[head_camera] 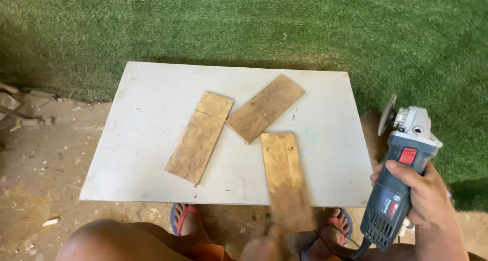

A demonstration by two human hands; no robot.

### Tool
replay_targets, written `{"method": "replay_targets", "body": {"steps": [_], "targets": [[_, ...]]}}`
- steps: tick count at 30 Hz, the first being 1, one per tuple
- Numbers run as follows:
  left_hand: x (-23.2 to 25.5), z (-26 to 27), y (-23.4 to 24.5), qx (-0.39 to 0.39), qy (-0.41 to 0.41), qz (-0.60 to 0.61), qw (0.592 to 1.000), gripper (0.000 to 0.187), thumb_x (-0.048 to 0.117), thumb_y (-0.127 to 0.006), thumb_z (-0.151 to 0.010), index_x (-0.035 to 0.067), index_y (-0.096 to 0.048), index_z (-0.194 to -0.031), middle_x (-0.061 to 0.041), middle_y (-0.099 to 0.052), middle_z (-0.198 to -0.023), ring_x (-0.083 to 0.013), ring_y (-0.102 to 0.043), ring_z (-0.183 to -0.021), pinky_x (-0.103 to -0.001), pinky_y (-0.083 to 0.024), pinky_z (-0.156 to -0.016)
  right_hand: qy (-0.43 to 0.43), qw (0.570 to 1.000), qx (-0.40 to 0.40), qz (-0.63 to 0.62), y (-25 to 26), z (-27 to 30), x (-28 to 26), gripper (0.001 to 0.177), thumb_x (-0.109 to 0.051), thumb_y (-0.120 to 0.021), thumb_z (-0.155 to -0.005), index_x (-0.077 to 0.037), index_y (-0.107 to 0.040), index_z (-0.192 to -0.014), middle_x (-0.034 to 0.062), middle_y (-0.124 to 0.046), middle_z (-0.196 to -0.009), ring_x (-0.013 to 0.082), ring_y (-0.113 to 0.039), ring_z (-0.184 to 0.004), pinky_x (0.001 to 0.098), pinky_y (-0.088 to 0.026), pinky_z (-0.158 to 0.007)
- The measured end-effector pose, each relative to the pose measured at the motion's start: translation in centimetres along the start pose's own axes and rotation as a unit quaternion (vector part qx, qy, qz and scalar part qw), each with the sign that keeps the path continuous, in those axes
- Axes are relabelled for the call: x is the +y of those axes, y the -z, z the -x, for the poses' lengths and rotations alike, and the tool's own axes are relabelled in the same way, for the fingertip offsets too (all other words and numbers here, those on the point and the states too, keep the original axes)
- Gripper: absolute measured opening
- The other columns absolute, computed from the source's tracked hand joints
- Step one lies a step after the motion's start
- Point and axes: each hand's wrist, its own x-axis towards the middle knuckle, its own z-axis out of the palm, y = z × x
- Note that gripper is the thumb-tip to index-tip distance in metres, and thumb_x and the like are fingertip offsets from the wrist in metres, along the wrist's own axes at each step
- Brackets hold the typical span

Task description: Sanding wooden planks using an angle grinder

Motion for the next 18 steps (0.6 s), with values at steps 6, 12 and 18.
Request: {"method": "replay_targets", "body": {"steps": [6, 12, 18], "targets": [[0.5, -3.9, 1.7, -0.058, -0.256, -0.211, 0.942, 0.037, 0.028, -0.050, -0.101, 0.013, -0.049, -0.135, -0.025, -0.064, -0.116, -0.0483, -0.066, -0.092, -0.060, -0.052, -0.075, -0.019, 0.996, 0.074, -0.037, 1.4, 0.0, 1.2, 0.035, -0.014, -0.071, -0.087, -0.004, -0.052, -0.115, 0.0208, -0.063, -0.088, 0.0391, -0.069, -0.072, 0.0525, -0.058, -0.059], [3.1, -7.0, 11.0, 0.073, -0.254, -0.382, 0.886, 0.093, -0.003, -0.046, -0.087, 0.018, -0.002, -0.166, -0.024, 0.019, -0.168, -0.0434, 0.012, -0.154, -0.059, -0.003, -0.123, -0.013, 0.996, 0.072, -0.049, 3.2, -0.6, 2.2, 0.035, -0.017, -0.070, -0.090, -0.007, -0.053, -0.119, 0.0233, -0.065, -0.084, 0.0368, -0.068, -0.070, 0.0489, -0.058, -0.058], [1.8, -13.8, 11.5, 0.132, -0.273, -0.417, 0.857, 0.138, 0.068, -0.093, -0.062, 0.020, -0.014, -0.165, -0.029, -0.005, -0.168, -0.0492, -0.006, -0.154, -0.064, -0.015, -0.119, -0.046, 0.990, 0.114, -0.063, 2.1, -0.2, 1.5, 0.042, -0.013, -0.073, -0.084, -0.011, -0.050, -0.119, 0.0191, -0.064, -0.085, 0.0370, -0.069, -0.071, 0.0493, -0.058, -0.059]]}}
